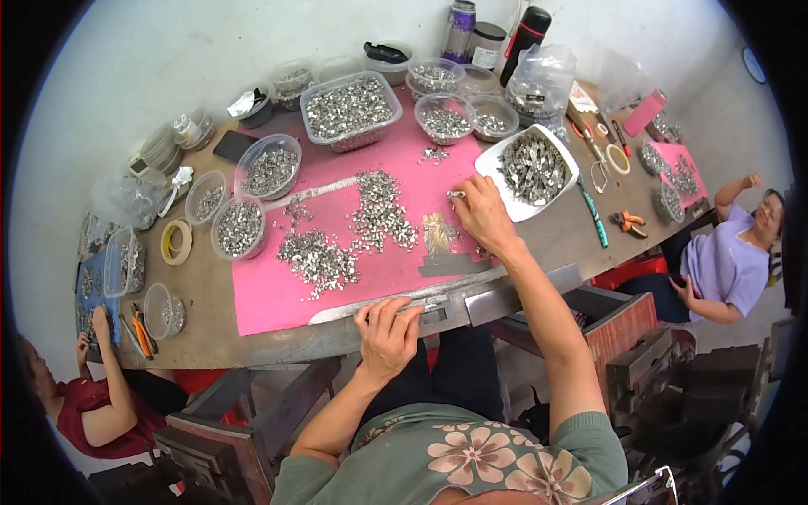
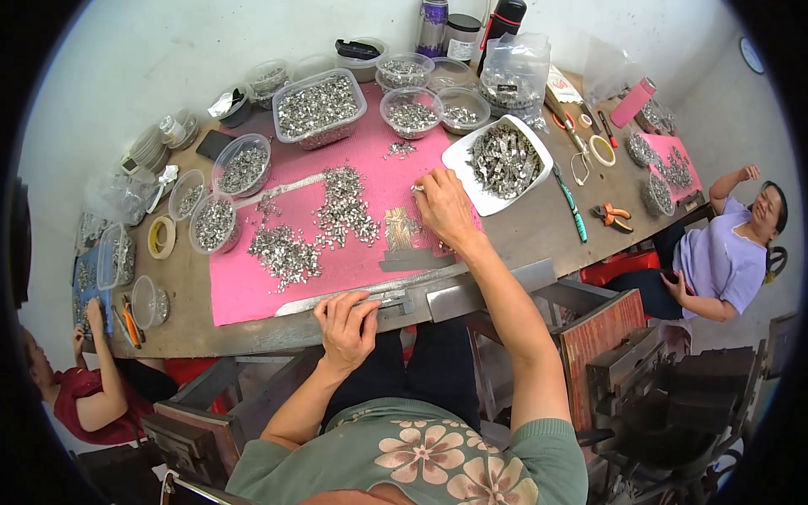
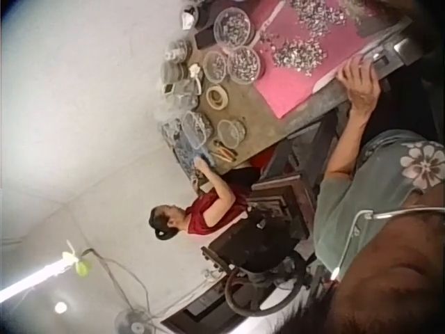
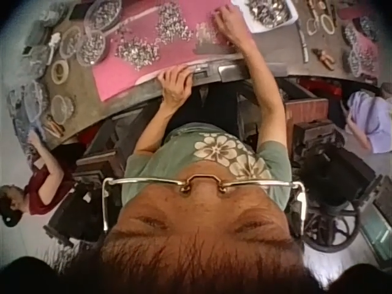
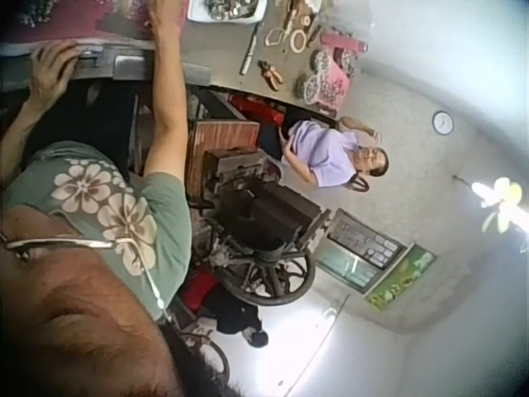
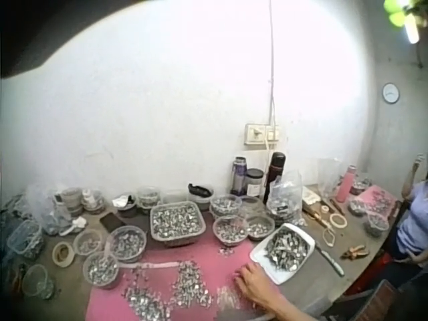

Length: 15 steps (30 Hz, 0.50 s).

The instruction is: The person places small metal components into a fabrication jig by hand, then operates a manual press to stamp them.

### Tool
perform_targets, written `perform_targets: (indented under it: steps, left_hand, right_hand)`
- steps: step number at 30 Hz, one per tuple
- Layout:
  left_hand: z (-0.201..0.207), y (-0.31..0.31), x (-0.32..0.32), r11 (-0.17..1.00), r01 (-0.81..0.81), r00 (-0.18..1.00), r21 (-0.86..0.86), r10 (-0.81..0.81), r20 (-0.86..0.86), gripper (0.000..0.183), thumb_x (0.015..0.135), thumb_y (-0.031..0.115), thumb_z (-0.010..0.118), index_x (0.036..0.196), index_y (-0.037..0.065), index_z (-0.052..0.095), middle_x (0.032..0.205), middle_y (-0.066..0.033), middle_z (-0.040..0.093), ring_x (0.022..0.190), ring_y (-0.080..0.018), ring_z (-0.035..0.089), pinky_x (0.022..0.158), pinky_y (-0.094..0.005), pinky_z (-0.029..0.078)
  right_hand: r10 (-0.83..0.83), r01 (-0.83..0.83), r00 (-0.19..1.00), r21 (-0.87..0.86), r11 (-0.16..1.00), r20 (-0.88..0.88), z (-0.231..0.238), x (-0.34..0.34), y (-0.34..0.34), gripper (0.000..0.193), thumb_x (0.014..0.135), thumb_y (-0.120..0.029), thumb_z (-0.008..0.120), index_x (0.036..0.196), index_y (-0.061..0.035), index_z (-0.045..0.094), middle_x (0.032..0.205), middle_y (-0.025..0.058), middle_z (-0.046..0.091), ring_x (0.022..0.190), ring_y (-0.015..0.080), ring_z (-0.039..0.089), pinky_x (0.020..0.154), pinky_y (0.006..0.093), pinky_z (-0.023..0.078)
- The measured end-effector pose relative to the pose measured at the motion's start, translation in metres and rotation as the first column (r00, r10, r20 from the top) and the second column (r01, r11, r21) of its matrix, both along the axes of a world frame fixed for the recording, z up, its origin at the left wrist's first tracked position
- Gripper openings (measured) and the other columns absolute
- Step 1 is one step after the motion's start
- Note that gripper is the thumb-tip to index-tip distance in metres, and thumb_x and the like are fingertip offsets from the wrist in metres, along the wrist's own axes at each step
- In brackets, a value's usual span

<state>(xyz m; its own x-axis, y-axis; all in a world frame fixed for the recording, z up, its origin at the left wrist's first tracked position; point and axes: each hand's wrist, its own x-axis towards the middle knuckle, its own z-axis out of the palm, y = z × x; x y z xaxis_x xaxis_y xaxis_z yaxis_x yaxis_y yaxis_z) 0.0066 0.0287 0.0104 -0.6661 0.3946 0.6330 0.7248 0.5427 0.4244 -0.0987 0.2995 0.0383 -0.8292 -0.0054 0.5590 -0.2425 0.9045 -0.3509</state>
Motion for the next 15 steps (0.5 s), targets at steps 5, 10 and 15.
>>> perform_targets:
  steps: [5,10,15]
  left_hand:
    - [-0.001,0.001,-0.001,1.000,0.015,1.000,0.006,-0.015,0.004,0.027,0.081,0.008,0.075,0.107,0.014,0.071,0.115,-0.0021,0.065,0.107,-0.0207,0.062,0.100,-0.0410,0.035]
    - [-0.002,-0.002,-0.001,1.000,0.014,1.000,-0.002,-0.014,0.010,0.027,0.081,0.009,0.074,0.107,0.015,0.073,0.116,-0.0019,0.065,0.108,-0.0203,0.062,0.100,-0.0404,0.035]
    - [0.016,-0.004,0.001,0.996,0.077,0.988,0.045,-0.082,0.133,0.034,0.083,0.010,0.075,0.117,0.011,0.069,0.117,-0.0051,0.065,0.110,-0.0241,0.062,0.105,-0.0445,0.036]
  right_hand:
    - [0.120,-0.114,0.991,0.095,0.989,-0.058,-0.009,-0.012,0.011,0.012,0.088,-0.007,0.070,0.098,-0.0005,0.069,0.100,0.0140,0.064,0.096,0.0337,0.060,0.090,0.0451,0.050]
    - [0.107,-0.113,0.986,0.041,0.993,0.128,0.008,-0.031,0.010,0.013,0.091,-0.007,0.066,0.100,0.0008,0.071,0.098,0.0164,0.064,0.097,0.0353,0.060,0.088,0.0449,0.051]
    - [0.061,-0.061,0.998,0.004,0.998,0.017,-0.013,-0.087,-0.011,0.010,0.091,-0.006,0.065,0.097,-0.0002,0.071,0.095,0.0168,0.064,0.096,0.0359,0.061,0.086,0.0449,0.051]
